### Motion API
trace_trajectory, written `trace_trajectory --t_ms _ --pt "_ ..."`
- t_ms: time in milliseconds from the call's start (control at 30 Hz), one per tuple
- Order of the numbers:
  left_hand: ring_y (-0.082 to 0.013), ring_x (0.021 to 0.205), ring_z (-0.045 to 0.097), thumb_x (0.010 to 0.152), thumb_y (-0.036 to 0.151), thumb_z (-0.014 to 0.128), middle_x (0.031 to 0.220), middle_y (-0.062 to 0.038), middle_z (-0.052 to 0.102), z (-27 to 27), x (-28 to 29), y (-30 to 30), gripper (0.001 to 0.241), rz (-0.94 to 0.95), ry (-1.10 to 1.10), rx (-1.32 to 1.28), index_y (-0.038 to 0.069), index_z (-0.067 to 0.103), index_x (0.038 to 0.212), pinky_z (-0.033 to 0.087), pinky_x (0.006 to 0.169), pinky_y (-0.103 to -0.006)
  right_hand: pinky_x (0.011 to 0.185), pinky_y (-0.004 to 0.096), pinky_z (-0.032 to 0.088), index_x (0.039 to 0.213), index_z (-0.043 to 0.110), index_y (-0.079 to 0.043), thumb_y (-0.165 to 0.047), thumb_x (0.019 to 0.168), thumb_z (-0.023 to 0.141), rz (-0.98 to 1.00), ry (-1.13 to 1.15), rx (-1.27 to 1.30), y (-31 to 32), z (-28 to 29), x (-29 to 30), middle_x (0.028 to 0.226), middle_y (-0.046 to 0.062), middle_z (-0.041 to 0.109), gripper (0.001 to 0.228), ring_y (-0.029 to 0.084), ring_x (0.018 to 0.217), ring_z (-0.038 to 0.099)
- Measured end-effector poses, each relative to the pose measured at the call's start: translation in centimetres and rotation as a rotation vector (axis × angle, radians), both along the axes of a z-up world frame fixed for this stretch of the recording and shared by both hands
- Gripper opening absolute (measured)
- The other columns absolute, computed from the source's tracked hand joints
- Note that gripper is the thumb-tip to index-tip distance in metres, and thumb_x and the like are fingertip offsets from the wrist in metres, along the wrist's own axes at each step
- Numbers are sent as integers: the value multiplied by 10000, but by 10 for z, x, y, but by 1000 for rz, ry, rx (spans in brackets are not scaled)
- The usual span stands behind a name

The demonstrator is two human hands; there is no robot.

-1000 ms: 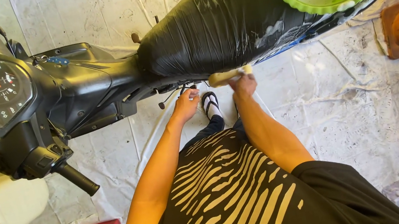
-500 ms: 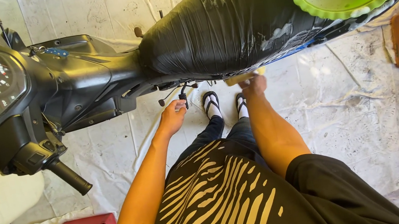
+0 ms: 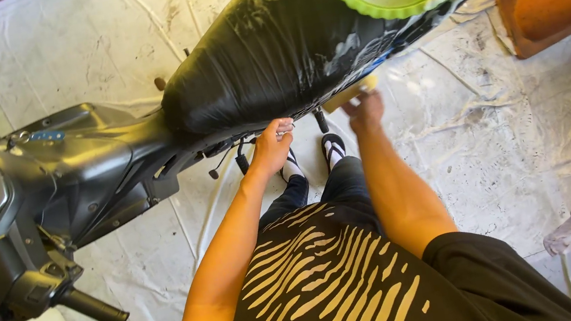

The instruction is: The person scrubs the seat of a black motorcycle with a sponge, repeatedly dipping it into a green bucket of soapy water. The person cleans the seat surface and edges while standing in a covered area with a white tarp on the floor.

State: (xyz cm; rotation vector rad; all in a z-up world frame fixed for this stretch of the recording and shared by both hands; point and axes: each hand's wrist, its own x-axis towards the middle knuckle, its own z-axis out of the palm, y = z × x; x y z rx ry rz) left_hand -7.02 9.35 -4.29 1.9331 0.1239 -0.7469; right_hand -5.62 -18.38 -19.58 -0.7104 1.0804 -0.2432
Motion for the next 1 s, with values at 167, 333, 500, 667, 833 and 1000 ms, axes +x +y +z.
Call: trace_trajectory --t_ms 167,333,500,667,833,1000 --pt "-328 1087 717 896 142 577 1199 -138 742 20 21 -42 402 -25 -76 -50 164 675 1286 563 957 -428 1036 824 398 1483 331 -202 -230 1085 528 -160 -114 1 -62 20 16 1509 257 377 444 684 1361 354" --pt "-343 1091 715 909 121 581 1196 -158 741 43 39 -101 383 -53 -115 -82 133 671 1280 563 950 -433 1011 734 494 1494 345 -150 -185 1042 551 -19 -3 55 -23 40 4 1487 228 428 498 676 1247 499" --pt "-329 1092 718 895 107 578 1225 -148 730 69 56 -149 369 -68 -189 -145 146 684 1247 589 924 -457 888 711 583 1406 399 -84 -173 1046 563 80 39 34 -71 96 28 1339 211 436 405 595 1223 536" --pt "-370 1092 702 877 47 582 1205 -190 700 91 70 -181 358 47 -395 -106 91 690 1215 592 909 -467 777 533 646 1197 583 -155 -165 982 600 -29 39 -513 -177 156 74 1192 165 561 216 424 1078 603" --pt "-273 1007 690 777 93 687 1159 -66 621 48 81 -196 376 61 -686 81 176 708 1143 583 912 -405 772 438 641 1130 654 -228 -101 928 659 332 177 -1164 -202 155 83 1157 194 536 238 405 1008 652" --pt "-321 1031 624 779 148 688 1226 -57 525 40 93 -199 395 -11 -579 174 200 692 1171 480 1001 -478 850 609 593 1149 646 -39 -17 965 583 554 278 -1323 -106 176 41 1129 296 492 195 590 1031 632"
